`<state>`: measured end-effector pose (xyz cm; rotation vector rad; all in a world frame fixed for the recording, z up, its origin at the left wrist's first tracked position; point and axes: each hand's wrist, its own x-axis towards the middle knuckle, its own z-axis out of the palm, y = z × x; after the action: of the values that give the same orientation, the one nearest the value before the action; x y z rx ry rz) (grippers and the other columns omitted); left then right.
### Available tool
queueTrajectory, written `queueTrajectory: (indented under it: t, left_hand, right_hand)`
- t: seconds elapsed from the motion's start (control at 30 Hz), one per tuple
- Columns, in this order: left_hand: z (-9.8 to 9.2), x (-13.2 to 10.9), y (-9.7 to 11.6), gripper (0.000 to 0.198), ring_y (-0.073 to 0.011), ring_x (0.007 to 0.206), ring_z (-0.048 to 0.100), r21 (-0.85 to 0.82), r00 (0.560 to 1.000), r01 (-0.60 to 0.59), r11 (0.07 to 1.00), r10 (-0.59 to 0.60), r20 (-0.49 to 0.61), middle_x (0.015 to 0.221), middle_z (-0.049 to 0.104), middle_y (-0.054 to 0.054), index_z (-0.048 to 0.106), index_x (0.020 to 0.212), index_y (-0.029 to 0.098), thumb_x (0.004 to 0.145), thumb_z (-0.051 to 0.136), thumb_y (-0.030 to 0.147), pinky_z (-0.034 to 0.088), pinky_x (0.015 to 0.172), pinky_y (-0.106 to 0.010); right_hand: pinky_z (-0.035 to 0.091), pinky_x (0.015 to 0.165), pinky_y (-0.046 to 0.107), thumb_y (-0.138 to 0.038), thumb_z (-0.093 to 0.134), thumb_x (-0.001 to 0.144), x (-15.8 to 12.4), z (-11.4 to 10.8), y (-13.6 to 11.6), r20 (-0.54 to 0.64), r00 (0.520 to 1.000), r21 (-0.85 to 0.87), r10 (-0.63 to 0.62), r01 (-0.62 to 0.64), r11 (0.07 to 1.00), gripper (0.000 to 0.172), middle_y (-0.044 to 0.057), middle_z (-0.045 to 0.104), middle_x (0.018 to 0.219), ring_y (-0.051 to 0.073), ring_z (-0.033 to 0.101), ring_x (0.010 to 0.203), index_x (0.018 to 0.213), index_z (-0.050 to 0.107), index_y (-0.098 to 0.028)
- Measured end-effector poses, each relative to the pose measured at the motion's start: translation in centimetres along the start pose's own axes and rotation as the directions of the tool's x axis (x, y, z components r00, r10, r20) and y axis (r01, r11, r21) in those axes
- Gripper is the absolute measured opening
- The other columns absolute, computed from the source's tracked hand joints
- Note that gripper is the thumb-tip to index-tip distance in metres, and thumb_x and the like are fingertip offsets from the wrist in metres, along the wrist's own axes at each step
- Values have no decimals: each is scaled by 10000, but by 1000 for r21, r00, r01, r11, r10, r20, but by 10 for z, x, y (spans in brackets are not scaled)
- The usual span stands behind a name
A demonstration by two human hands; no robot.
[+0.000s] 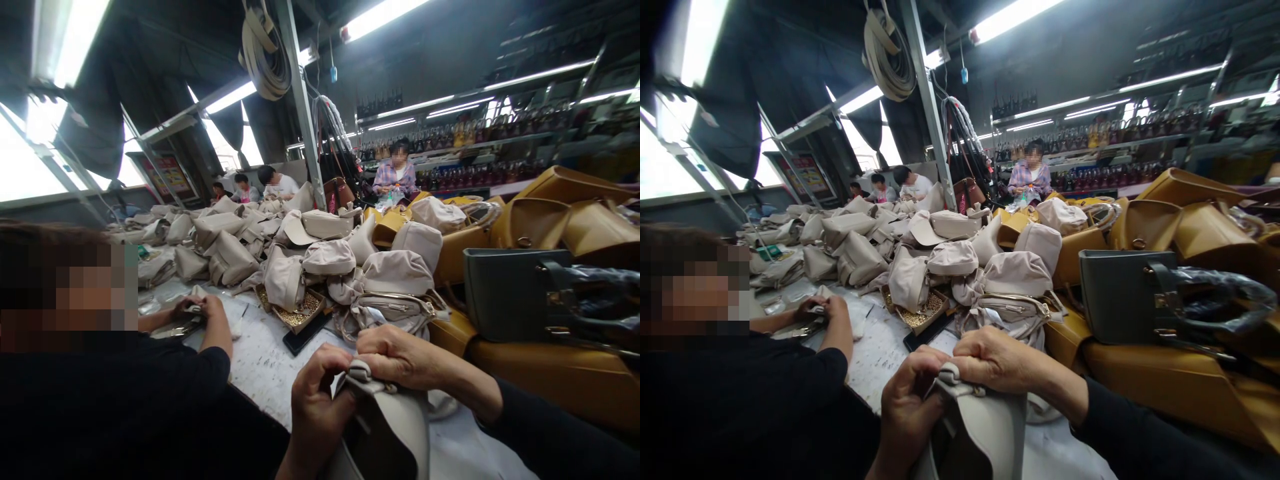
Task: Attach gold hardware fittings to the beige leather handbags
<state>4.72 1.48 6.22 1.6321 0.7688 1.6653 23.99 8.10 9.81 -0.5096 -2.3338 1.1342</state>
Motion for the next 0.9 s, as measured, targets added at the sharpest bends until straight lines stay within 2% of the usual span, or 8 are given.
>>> queueTrajectory:
  t: [0.1,0.17,0.27,0.37,0.63,0.77,0.9]
  left_hand:
    - [-3,1,1,140,-145,787,686,23,999,16,1000,-15,-47,840,676,-19,680,864,183,805,802,146,583,719,-198]
    - [-4,1,1,146,-144,787,692,26,998,35,999,-34,-58,848,681,-22,676,856,181,799,806,145,587,715,-194]
    - [-5,1,0,156,-139,798,701,15,998,41,999,-40,-54,861,692,-14,678,875,195,800,804,141,590,731,-189]
    - [-7,1,-1,159,-137,807,707,9,998,48,999,-48,-42,868,699,-7,679,904,213,815,794,149,596,747,-195]
    - [-10,3,0,157,-141,830,702,75,999,36,997,-35,-14,872,695,-9,679,898,211,807,776,126,583,763,-193]
    - [-10,1,-4,173,-153,824,702,66,998,68,996,-68,2,872,692,-14,668,909,203,796,759,108,584,744,-211]
    - [-11,-3,-8,222,-153,813,706,82,994,108,991,-108,-13,879,696,-17,665,925,191,757,765,86,586,738,-214]
  right_hand:
    - [374,684,264,-547,438,1060,1,2,-3,-130,991,-24,-31,28,999,448,-4,539,808,142,473,745,858,587,-177]
    - [415,727,266,-535,431,1069,1,3,-3,-132,989,16,-70,73,997,428,24,603,888,155,524,805,1001,645,-170]
    - [437,743,275,-522,431,1074,1,2,-2,-115,984,27,-139,143,989,448,41,636,881,159,557,800,995,681,-158]
    - [446,739,278,-513,459,1068,1,-1,0,-124,979,-23,-162,160,987,438,46,656,854,160,576,775,962,693,-159]
    - [413,749,289,-435,349,1106,3,-3,-3,-43,973,-257,-228,210,943,400,44,567,865,171,525,811,960,620,-180]
    - [407,759,304,-407,302,1109,2,-1,-3,11,977,-278,-211,206,938,390,29,532,845,173,502,803,891,544,-193]
    - [390,735,298,-345,363,1075,4,2,-2,37,987,-278,-153,158,948,308,10,499,809,167,477,768,815,457,-209]
